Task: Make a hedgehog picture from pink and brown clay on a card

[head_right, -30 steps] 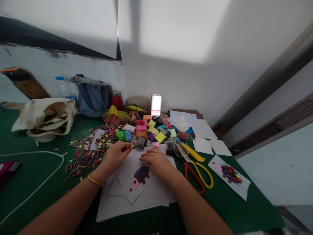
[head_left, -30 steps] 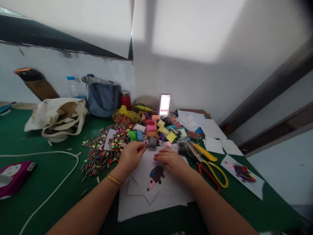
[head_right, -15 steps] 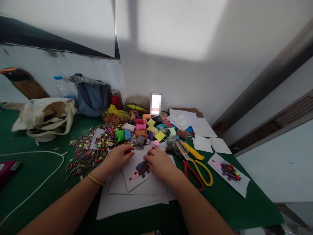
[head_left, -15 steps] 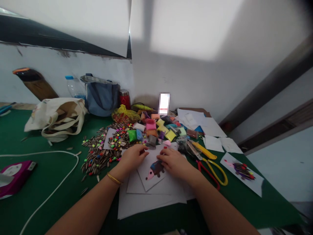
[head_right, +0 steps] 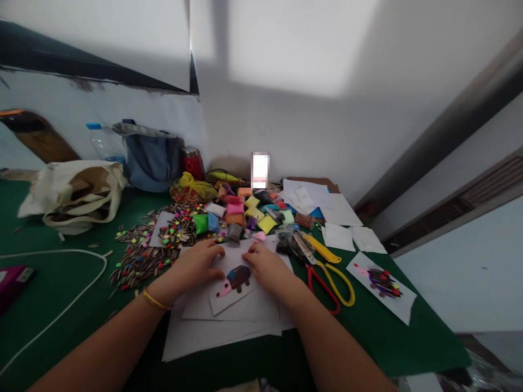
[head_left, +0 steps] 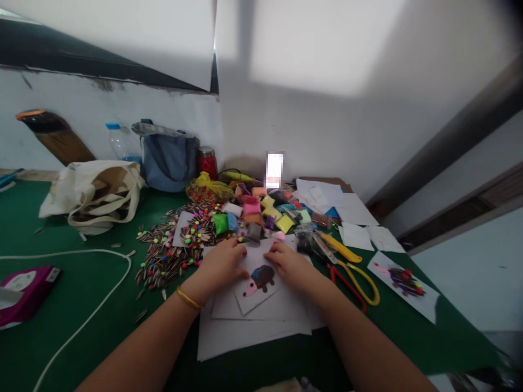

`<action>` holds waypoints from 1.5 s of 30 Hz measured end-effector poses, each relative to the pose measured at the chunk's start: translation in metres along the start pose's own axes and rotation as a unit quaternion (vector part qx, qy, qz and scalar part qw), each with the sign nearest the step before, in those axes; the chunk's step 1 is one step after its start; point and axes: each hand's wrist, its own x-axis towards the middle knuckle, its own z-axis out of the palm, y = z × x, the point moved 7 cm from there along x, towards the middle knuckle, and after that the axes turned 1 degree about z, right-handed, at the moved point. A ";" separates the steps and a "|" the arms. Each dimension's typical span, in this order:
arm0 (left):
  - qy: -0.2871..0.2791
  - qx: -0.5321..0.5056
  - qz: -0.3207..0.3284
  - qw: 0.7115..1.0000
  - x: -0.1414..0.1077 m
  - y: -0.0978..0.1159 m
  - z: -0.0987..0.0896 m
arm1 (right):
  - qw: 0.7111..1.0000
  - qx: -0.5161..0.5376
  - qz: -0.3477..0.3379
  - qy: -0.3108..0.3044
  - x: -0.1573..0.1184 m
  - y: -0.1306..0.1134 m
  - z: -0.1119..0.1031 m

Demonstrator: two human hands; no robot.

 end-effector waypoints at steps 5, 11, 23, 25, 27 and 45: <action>-0.008 0.000 -0.014 1.000 -0.002 -0.002 0.001 | 1.000 0.011 0.021 0.018 0.002 0.007 0.002; 0.001 0.038 -0.040 0.998 -0.003 -0.005 -0.002 | 0.998 0.002 0.057 0.007 -0.001 0.005 -0.003; 0.023 0.052 -0.045 0.997 0.000 -0.008 -0.003 | 0.999 0.025 -0.012 0.024 0.000 -0.007 -0.008; 0.016 0.050 -0.045 0.998 0.001 -0.010 -0.001 | 0.997 0.035 -0.068 0.030 -0.001 -0.020 -0.009; 0.006 0.052 -0.045 0.998 0.002 -0.011 0.001 | 0.993 0.029 -0.106 0.032 -0.001 -0.031 -0.007; -0.009 0.055 -0.048 0.997 0.003 -0.015 0.004 | 0.994 -0.004 -0.109 0.022 0.001 -0.047 0.005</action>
